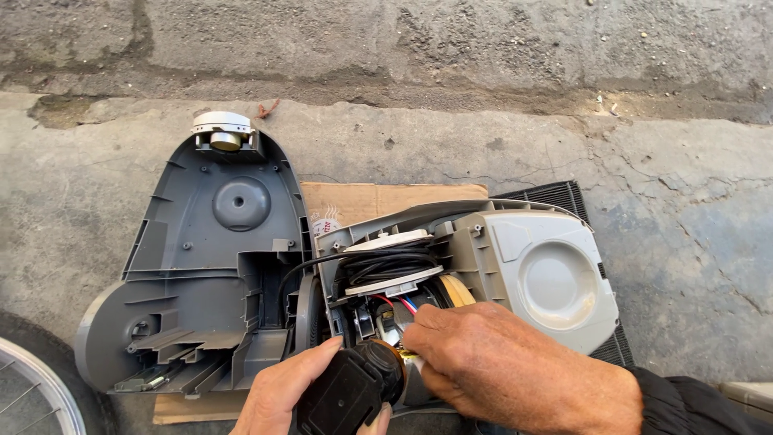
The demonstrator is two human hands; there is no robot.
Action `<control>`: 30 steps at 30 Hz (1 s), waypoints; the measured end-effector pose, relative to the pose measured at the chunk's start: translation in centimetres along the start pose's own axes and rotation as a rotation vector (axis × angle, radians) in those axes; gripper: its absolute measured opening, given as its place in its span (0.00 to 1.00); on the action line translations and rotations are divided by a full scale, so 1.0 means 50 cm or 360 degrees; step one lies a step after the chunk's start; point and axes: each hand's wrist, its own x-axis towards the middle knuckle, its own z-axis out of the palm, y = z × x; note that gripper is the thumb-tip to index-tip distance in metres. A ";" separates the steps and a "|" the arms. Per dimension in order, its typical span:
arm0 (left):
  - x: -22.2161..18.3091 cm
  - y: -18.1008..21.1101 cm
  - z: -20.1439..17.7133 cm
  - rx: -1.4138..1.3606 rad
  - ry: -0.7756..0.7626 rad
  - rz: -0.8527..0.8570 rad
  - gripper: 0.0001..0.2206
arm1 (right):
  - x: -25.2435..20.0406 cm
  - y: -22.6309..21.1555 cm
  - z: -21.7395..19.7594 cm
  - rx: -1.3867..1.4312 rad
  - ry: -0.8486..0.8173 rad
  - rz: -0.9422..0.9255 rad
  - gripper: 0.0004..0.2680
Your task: Repairing and cleaning the internal components of a disassembled vacuum cleaner using tweezers and a cleaning swab
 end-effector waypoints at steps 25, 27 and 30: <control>-0.104 0.211 -0.057 0.0276 0.0634 0.0450 0.29 | -0.548 -0.096 -0.093 0.0243 0.1598 0.1453 0.03; -0.095 0.272 -0.059 0.0039 0.0366 0.0219 0.31 | -0.635 -0.027 0.021 0.0764 0.1658 0.1834 0.07; -0.028 0.343 -0.033 0.0210 0.0175 -0.0219 0.39 | -0.639 0.050 0.215 0.1212 0.1616 0.2100 0.06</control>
